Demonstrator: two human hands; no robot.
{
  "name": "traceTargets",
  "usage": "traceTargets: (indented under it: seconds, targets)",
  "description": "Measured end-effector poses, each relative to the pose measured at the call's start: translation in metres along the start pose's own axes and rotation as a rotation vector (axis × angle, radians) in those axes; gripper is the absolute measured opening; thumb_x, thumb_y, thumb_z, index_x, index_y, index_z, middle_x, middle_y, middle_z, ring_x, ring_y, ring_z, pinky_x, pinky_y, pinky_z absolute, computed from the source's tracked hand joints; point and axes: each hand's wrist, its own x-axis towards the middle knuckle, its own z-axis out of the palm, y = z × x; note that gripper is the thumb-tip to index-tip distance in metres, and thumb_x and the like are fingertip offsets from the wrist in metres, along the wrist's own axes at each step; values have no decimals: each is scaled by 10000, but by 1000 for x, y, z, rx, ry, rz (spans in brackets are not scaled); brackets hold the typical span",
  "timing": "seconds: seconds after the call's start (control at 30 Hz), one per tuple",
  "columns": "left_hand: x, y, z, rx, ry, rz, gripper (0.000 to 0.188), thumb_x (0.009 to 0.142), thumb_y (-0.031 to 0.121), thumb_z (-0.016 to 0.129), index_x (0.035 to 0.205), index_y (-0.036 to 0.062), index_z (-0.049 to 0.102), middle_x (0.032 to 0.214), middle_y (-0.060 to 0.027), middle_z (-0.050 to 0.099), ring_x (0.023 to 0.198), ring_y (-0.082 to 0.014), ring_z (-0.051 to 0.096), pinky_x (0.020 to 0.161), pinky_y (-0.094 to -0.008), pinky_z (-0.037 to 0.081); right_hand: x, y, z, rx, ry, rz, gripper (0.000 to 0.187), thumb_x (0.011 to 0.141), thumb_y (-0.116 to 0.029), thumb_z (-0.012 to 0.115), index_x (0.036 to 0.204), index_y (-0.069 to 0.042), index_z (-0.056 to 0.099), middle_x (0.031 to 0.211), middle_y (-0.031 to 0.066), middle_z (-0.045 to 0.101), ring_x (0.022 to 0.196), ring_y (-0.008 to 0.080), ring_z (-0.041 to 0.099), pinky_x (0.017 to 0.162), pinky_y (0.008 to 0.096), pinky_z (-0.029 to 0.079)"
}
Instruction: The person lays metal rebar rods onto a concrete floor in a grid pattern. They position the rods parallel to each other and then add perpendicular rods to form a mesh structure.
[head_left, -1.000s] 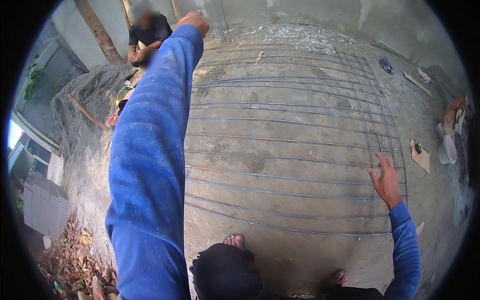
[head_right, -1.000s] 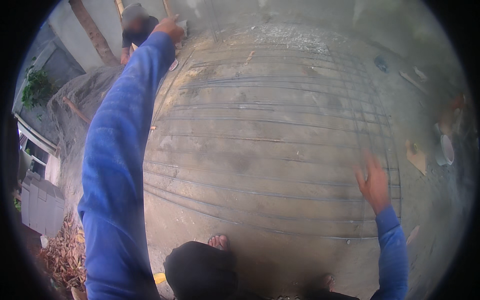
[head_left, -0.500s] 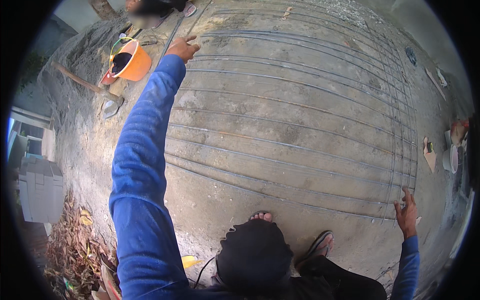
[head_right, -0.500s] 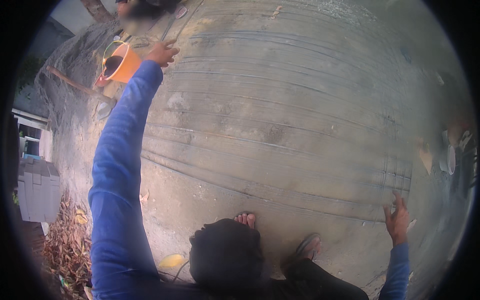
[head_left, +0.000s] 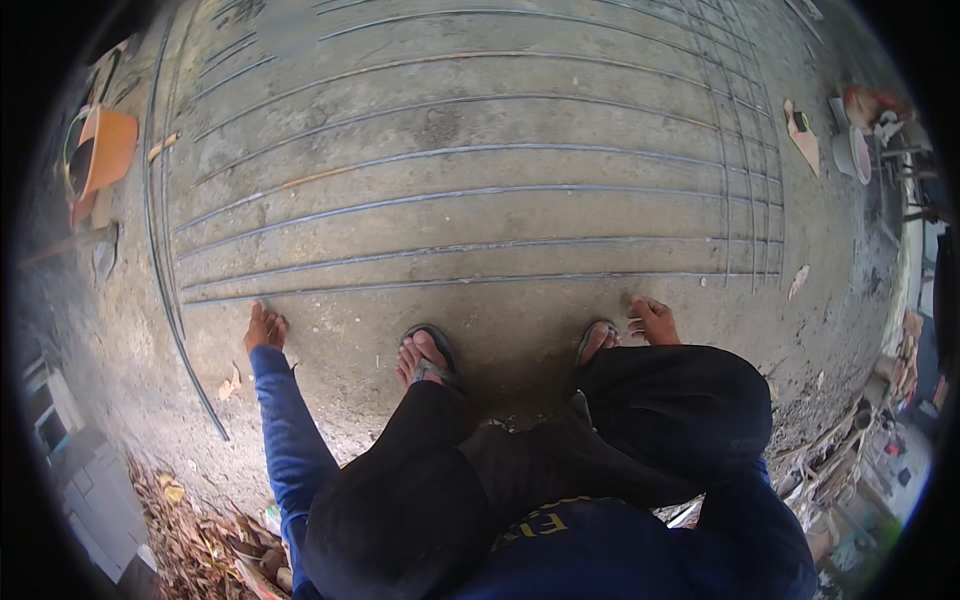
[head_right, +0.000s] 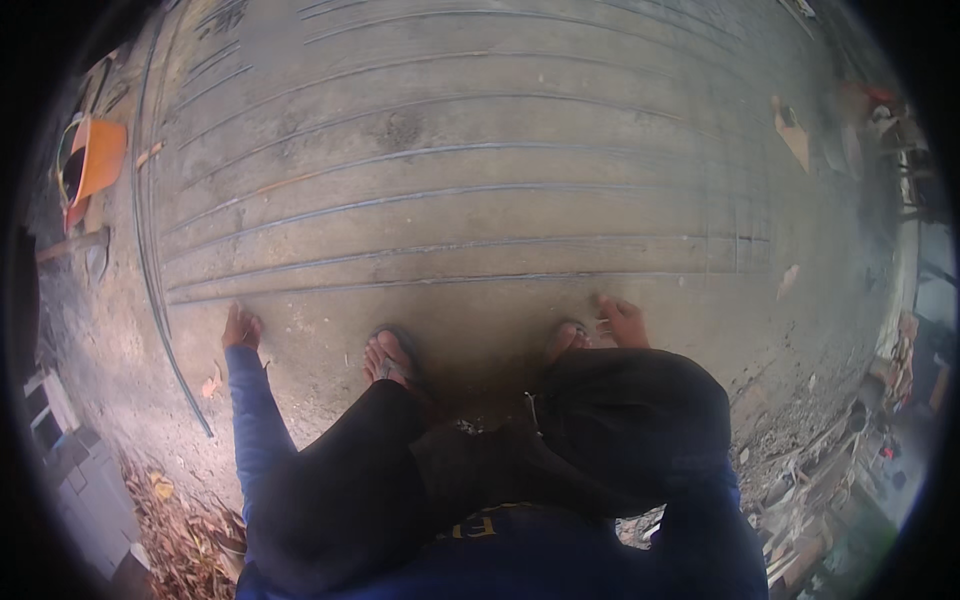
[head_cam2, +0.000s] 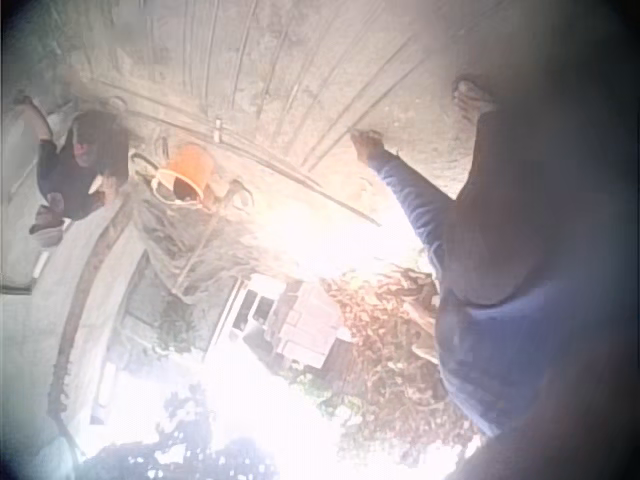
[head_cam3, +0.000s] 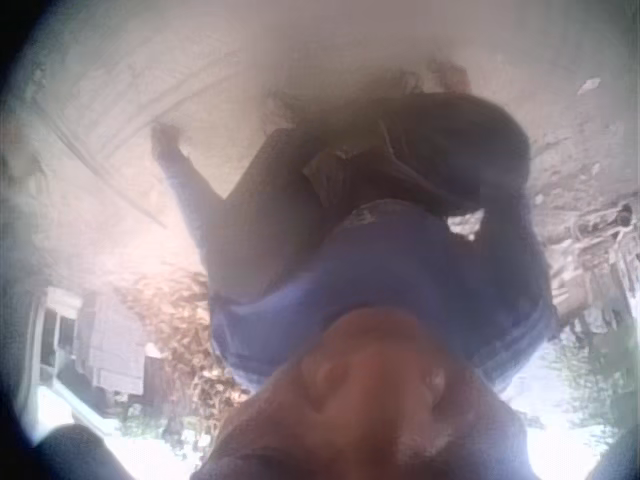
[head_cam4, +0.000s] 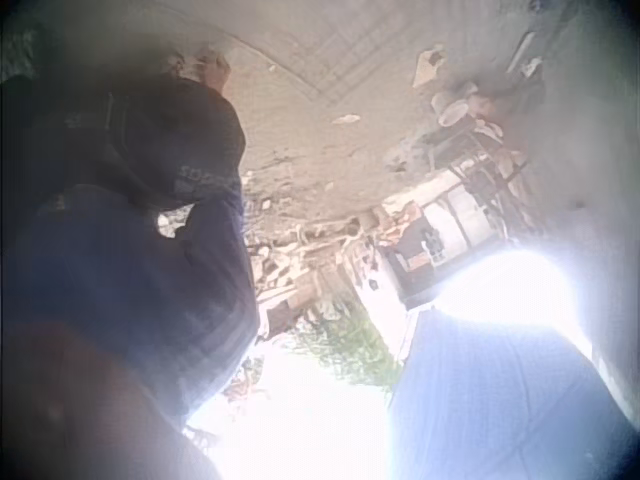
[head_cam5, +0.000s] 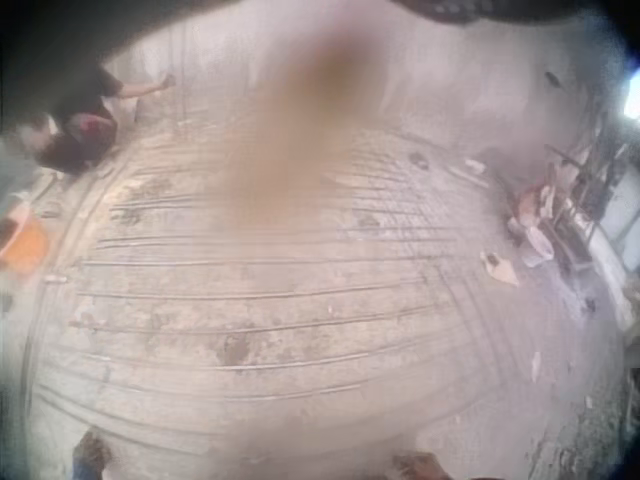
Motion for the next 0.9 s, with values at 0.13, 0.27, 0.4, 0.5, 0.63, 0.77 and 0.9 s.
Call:
traceTargets:
  seconds: [0.13,0.27,0.4,0.5,0.63,0.77,0.9]
  targets:
    - [2,0,28,132,-65,27,788,830,572,787,1341,6,585,1133,-65,674,791,-137,648,634,-260,580,11,11,-18,303,142,-9,445,940,-478,707,1092,-60,687,909,30,688,705,111,619,612,276,512]
    - [-20,6,46,171,-192,123,437,857,508,782,1141,187,701,1038,20,683,806,-110,638,668,-282,559,26,-4,-10,501,288,-17,411,914,-430,756,979,-29,693,838,40,691,651,118,617,552,282,499]
    - [-2,9,47,125,-227,92,408,881,473,753,1141,166,685,1021,11,673,805,-115,638,673,-272,559,36,-9,2,563,453,9,345,888,-338,800,818,-18,694,729,70,692,554,135,612,463,301,480]
    - [-1,11,57,132,-250,70,387,898,446,731,1141,150,672,1008,5,666,803,-118,638,677,-264,559,39,1,7,602,550,-42,322,879,-264,806,738,-4,677,679,90,681,519,149,607,429,297,471]
    - [2,14,52,126,-259,54,359,922,410,702,1141,129,656,991,-4,656,802,-123,638,683,-254,559,39,-3,16,559,616,-33,312,879,-228,788,710,3,664,646,83,670,496,148,601,417,294,459]
    - [6,16,33,124,-257,40,332,945,374,673,1140,108,640,973,-12,647,800,-128,638,688,-243,559,36,-9,22,434,637,-13,329,858,-278,762,701,6,708,607,98,675,522,179,635,526,331,508]
    - [0,12,12,71,-216,39,308,964,347,651,1133,90,629,941,-16,638,785,-130,635,688,-232,556,40,-10,32,312,646,23,391,833,-354,749,695,11,733,589,120,678,564,227,678,644,374,553]
